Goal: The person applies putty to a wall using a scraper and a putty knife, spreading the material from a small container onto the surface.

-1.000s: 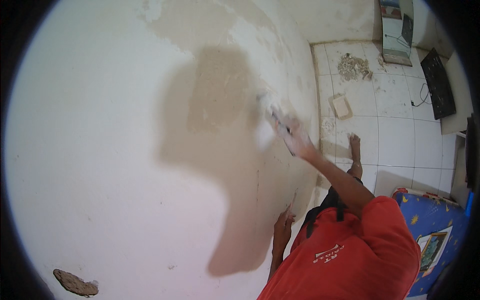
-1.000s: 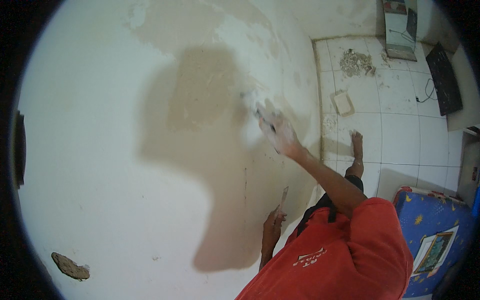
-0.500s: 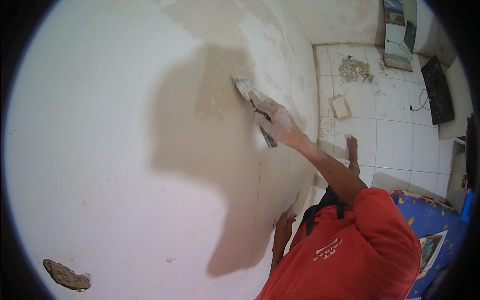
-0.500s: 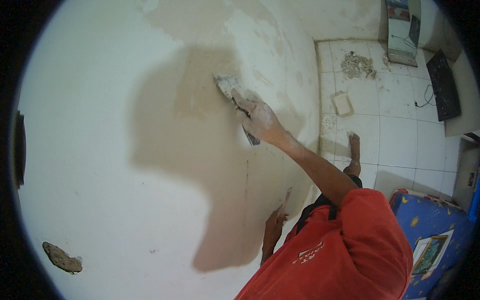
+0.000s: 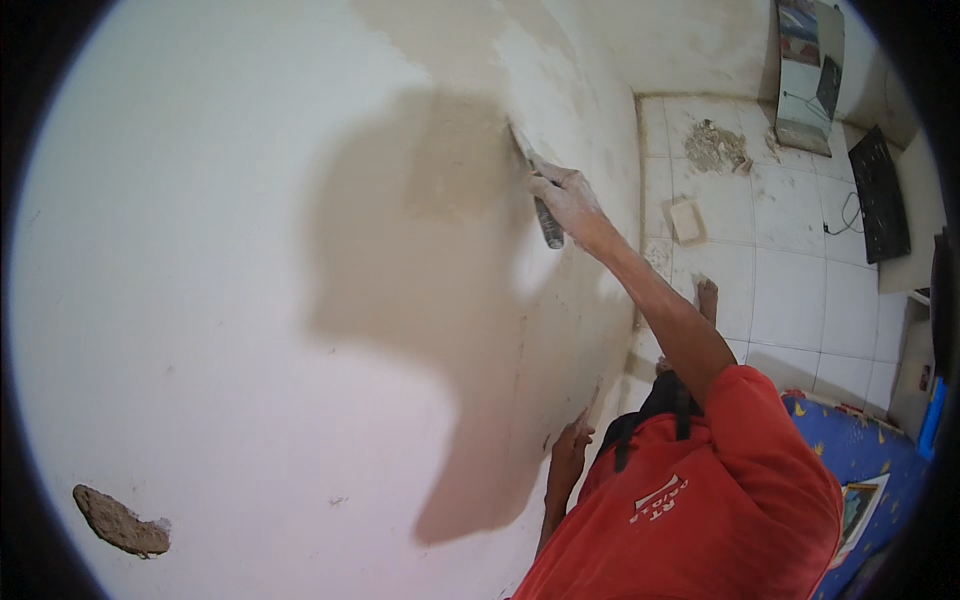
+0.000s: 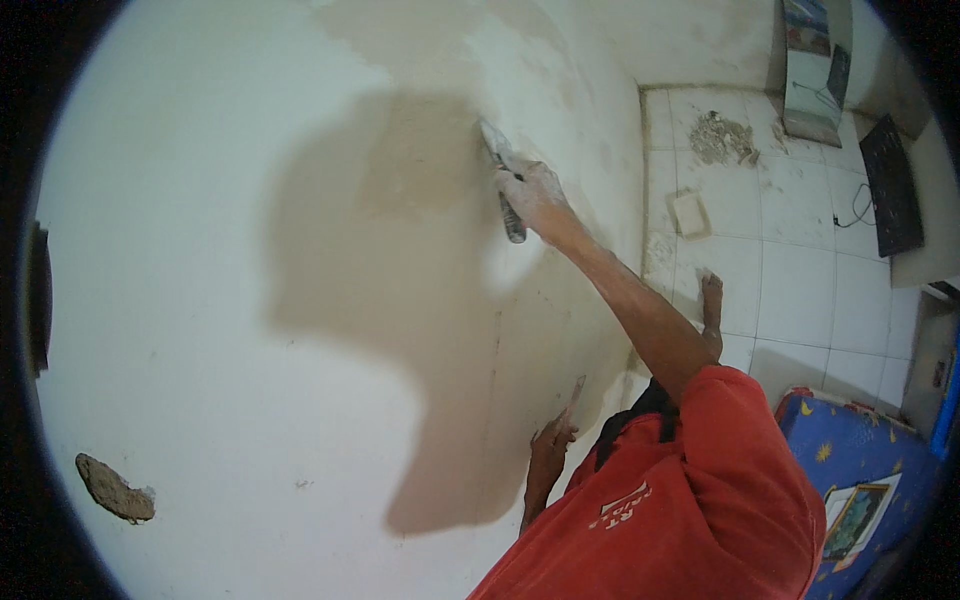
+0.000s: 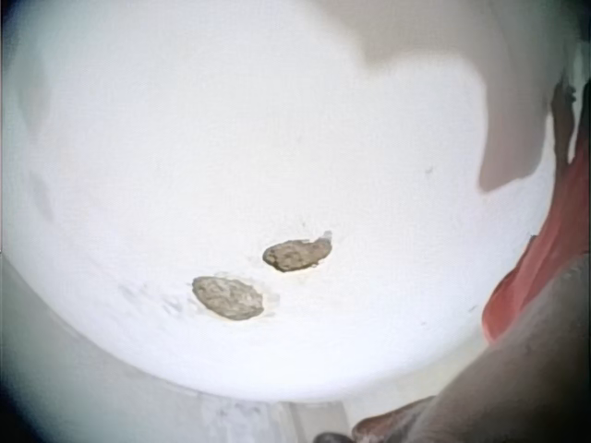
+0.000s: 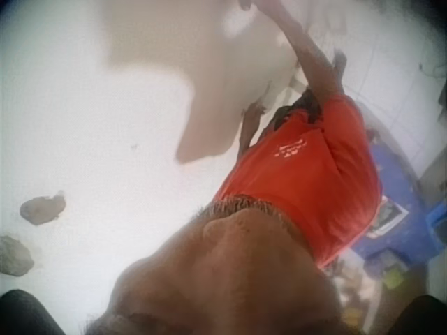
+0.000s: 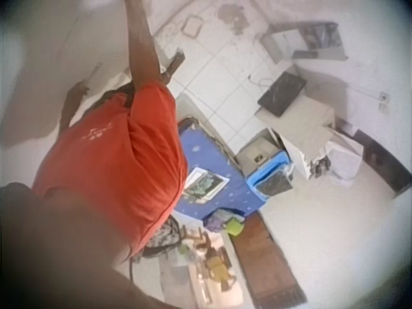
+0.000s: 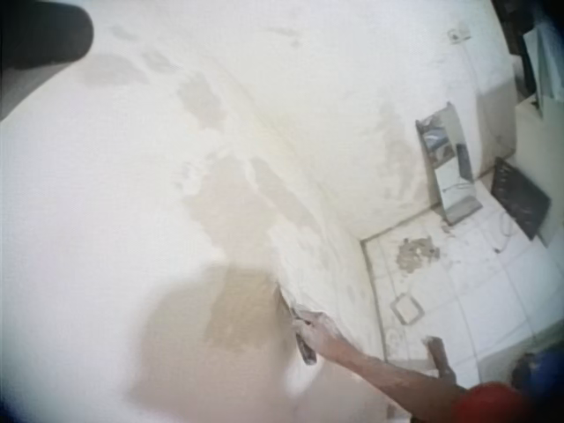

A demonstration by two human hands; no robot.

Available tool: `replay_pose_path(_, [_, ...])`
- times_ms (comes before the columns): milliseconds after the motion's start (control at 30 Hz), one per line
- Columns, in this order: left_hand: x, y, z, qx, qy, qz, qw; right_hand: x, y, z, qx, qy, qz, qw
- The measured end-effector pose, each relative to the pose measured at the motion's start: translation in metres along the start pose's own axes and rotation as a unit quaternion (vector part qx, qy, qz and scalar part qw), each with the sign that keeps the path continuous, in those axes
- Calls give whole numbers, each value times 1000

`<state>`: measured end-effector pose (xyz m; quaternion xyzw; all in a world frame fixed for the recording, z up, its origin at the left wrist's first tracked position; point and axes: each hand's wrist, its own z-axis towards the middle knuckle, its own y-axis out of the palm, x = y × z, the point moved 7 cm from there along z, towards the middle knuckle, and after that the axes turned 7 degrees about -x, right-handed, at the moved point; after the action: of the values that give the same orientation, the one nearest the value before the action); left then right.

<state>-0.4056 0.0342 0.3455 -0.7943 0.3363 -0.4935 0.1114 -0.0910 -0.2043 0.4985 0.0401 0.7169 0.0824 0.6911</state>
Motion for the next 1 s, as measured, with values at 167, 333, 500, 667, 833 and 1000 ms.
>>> replay_pose_path(167, [1, 3, -3, 14, 2, -8, 1000, -10, 28, -16, 91, -210, -63, 971])
replay_pose_path(333, [-9, 6, -2, -5, -16, -15, 1000, -29, 77, -78, -18, -183, -173, 967])
replay_pose_path(500, [-3, 7, -1, -5, -7, -19, 1000, -2, 74, -116, -62, -219, -150, 962])
replay_pose_path(667, [-16, 8, 0, -6, -6, -19, 1000, 9, 18, -59, 74, -168, -127, 975])
replay_pose_path(833, [-19, 10, -2, -10, -26, -13, 1000, 18, 25, -22, 31, 25, 53, 998])
replay_pose_path(1000, [-33, 12, -3, -20, -30, -3, 999, -19, 72, -82, 30, -181, -105, 977])
